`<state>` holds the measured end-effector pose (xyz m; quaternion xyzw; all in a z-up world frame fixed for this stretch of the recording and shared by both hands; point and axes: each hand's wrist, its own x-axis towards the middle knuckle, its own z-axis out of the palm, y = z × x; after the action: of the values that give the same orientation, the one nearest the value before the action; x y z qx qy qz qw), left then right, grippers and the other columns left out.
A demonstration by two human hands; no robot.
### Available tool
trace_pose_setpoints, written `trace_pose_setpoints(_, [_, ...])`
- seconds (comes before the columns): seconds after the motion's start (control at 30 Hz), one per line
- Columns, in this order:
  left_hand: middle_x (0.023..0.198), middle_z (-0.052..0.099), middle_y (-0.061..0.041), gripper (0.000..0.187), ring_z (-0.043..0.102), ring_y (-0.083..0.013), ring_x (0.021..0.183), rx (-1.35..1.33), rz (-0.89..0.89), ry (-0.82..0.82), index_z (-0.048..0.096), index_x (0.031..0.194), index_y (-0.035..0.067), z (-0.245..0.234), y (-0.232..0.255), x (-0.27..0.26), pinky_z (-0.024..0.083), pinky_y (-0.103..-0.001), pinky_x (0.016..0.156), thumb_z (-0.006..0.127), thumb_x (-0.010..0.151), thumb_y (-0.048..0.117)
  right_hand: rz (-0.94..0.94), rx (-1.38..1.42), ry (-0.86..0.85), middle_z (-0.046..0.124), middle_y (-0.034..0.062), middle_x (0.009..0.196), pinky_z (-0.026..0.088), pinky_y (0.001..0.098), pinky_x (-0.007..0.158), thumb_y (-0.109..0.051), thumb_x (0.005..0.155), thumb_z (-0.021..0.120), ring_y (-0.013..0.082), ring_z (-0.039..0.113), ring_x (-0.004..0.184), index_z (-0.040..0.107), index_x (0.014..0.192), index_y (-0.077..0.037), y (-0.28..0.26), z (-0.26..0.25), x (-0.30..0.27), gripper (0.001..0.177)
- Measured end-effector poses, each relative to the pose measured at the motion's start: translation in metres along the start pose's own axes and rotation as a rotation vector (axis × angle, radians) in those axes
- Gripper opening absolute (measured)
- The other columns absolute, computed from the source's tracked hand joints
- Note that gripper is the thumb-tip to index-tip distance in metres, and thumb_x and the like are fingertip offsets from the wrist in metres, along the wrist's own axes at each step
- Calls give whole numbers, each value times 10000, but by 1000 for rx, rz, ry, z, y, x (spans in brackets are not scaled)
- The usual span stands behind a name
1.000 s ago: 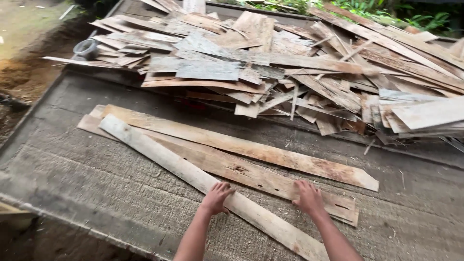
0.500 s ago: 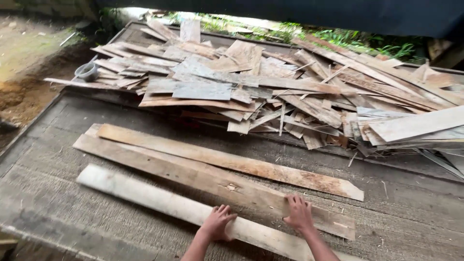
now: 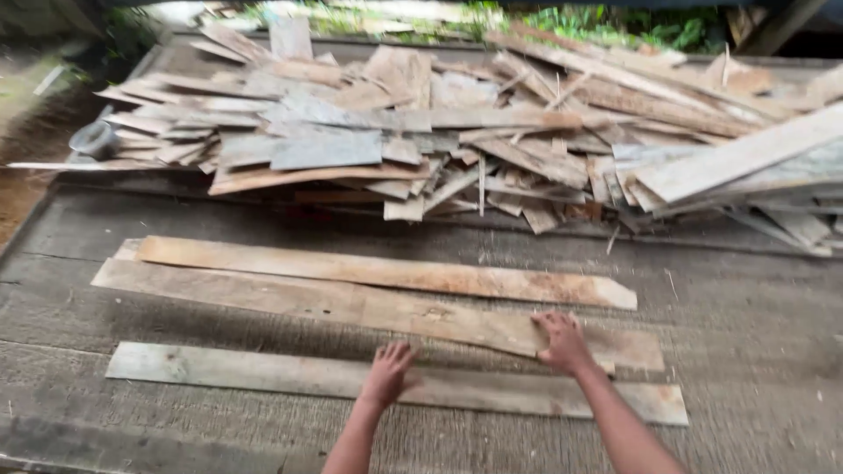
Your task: The person selects wooden planks from a pile, aligns them on a workbench, and uses a red utility knife to score and cut the planks. The person handles the planks one at a time, scoring along the length and breaking them apart.
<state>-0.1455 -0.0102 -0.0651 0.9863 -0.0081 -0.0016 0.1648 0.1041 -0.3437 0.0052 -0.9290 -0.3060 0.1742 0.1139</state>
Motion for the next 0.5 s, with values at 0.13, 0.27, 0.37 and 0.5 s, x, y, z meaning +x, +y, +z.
trace_pose_setpoints(0.13, [1340, 526, -58, 589, 500, -221, 1198, 208, -3, 235, 481, 1360, 136, 14, -17, 14, 427, -373, 1050, 744, 858, 294, 72, -202, 16, 372, -33, 1585, 119, 628, 1262, -195, 772, 800, 259, 228, 1531, 374, 1526, -344, 24, 17, -2, 879])
trace_pose_setpoints(0.27, [1480, 445, -56, 711, 443, -215, 1360, 302, -198, 69, 443, 1476, 221, 5, -23, 34, 402, -422, 1084, 787, 858, 300, 165, -200, -85, 453, 35, 1560, 282, 607, 1227, -178, 808, 788, 309, 352, 1519, 395, 1564, -265, 10, 14, -16, 856])
trace_pose_setpoints(0.37, [1618, 332, -23, 799, 354, -188, 1479, 306, -232, -67, 364, 1543, 242, 5, -26, 54, 391, -447, 1146, 775, 860, 295, 187, -206, -113, 429, 33, 1588, 311, 591, 1208, -194, 852, 754, 303, 362, 1510, 428, 1542, -241, 22, 36, -22, 765])
trace_pose_setpoints(0.5, [1722, 135, -2, 905, 180, -163, 1574, 276, -253, -213, 230, 1611, 261, -6, -23, 80, 288, -511, 1237, 764, 880, 260, 211, -86, -146, 286, 27, 1667, 340, 621, 1180, -180, 869, 741, 362, 304, 1522, 364, 1570, -259, 28, 62, -25, 799])
